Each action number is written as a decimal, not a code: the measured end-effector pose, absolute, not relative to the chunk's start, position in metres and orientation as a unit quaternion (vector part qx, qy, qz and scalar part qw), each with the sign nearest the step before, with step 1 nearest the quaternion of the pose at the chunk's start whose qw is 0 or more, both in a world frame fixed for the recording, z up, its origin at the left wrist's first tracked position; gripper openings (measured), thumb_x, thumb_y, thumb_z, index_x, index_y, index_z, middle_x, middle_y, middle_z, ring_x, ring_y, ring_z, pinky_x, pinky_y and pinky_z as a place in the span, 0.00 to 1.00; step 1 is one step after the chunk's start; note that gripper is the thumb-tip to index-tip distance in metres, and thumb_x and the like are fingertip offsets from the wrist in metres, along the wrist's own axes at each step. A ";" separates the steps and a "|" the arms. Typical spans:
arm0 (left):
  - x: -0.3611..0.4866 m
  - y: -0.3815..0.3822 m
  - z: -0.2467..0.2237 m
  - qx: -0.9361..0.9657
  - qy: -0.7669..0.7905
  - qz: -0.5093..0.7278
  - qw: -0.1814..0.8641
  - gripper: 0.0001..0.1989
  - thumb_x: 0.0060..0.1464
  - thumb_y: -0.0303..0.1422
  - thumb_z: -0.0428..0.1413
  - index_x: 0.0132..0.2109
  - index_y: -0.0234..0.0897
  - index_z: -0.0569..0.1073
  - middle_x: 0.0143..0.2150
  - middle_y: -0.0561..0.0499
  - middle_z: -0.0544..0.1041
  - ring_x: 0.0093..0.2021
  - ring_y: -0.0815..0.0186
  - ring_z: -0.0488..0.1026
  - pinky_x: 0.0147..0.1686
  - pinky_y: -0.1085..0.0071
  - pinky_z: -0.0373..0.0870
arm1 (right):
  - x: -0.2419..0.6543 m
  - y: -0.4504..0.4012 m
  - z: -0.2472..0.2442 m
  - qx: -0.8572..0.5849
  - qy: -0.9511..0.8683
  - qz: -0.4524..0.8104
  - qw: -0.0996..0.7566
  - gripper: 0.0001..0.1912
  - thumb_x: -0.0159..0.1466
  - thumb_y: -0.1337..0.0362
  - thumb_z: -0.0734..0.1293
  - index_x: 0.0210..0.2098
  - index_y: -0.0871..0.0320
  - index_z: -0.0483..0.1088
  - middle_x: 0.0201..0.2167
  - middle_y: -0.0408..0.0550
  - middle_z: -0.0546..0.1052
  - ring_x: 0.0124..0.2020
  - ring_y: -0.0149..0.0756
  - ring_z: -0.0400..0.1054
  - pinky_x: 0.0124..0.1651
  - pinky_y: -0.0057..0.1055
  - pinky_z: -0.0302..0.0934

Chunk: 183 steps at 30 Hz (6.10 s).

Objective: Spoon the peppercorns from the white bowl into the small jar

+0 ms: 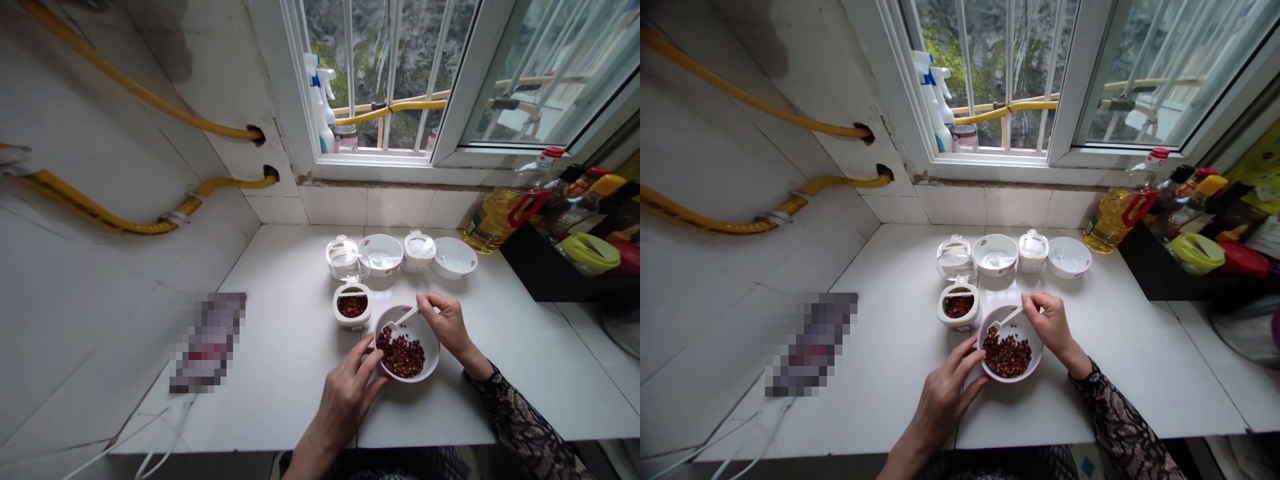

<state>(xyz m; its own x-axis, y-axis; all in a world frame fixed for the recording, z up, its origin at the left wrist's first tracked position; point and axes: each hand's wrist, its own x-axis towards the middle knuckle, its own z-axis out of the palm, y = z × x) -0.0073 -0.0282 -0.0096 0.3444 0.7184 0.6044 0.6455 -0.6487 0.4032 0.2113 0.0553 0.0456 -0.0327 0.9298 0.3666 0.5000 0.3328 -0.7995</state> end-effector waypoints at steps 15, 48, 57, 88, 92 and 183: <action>-0.004 -0.031 -0.008 0.807 0.424 0.410 -0.008 0.12 0.66 0.33 0.51 0.54 0.35 0.71 0.53 0.37 0.77 0.48 0.59 0.79 0.43 0.68 0.79 | 0.212 0.057 0.041 -0.521 -0.693 0.194 0.459 0.23 0.66 0.57 0.62 0.16 0.56 0.58 0.15 0.40 0.62 0.21 0.29 0.57 0.27 0.28 0.53; -0.005 -0.032 -0.010 0.799 0.422 0.428 -0.023 0.13 0.67 0.33 0.49 0.55 0.37 0.72 0.48 0.41 0.78 0.44 0.62 0.80 0.40 0.71 0.79 | 0.215 0.062 0.032 -0.537 -0.687 0.156 0.464 0.25 0.66 0.56 0.60 0.15 0.57 0.54 0.14 0.38 0.55 0.19 0.27 0.52 0.26 0.27 0.50; -0.004 -0.031 -0.011 0.803 0.416 0.427 -0.029 0.13 0.67 0.32 0.50 0.55 0.35 0.71 0.53 0.38 0.77 0.49 0.60 0.79 0.44 0.69 0.79 | 0.216 0.067 0.035 -0.554 -0.606 0.303 0.484 0.25 0.61 0.49 0.62 0.14 0.56 0.57 0.13 0.39 0.59 0.18 0.27 0.52 0.22 0.27 0.48; -0.003 -0.029 -0.015 0.805 0.408 0.429 -0.036 0.14 0.66 0.31 0.50 0.56 0.34 0.70 0.54 0.37 0.77 0.51 0.59 0.78 0.46 0.68 0.79 | 0.210 0.072 0.083 -0.346 -0.838 -0.069 0.416 0.20 0.68 0.70 0.62 0.19 0.56 0.56 0.14 0.35 0.61 0.17 0.26 0.49 0.36 0.29 0.55; -0.004 -0.030 -0.015 0.807 0.404 0.430 -0.033 0.14 0.65 0.31 0.52 0.56 0.33 0.70 0.55 0.35 0.76 0.51 0.59 0.78 0.46 0.69 0.78 | 0.217 0.070 0.064 -0.362 -0.862 -0.115 0.335 0.20 0.68 0.69 0.61 0.19 0.57 0.58 0.15 0.38 0.66 0.18 0.26 0.52 0.37 0.30 0.53; -0.005 -0.030 -0.016 0.809 0.405 0.426 -0.016 0.15 0.65 0.30 0.52 0.56 0.33 0.70 0.56 0.36 0.76 0.51 0.59 0.78 0.45 0.70 0.78 | 0.215 0.068 0.049 -0.547 -0.598 0.383 0.444 0.29 0.58 0.41 0.65 0.15 0.56 0.57 0.13 0.39 0.59 0.18 0.26 0.49 0.20 0.27 0.45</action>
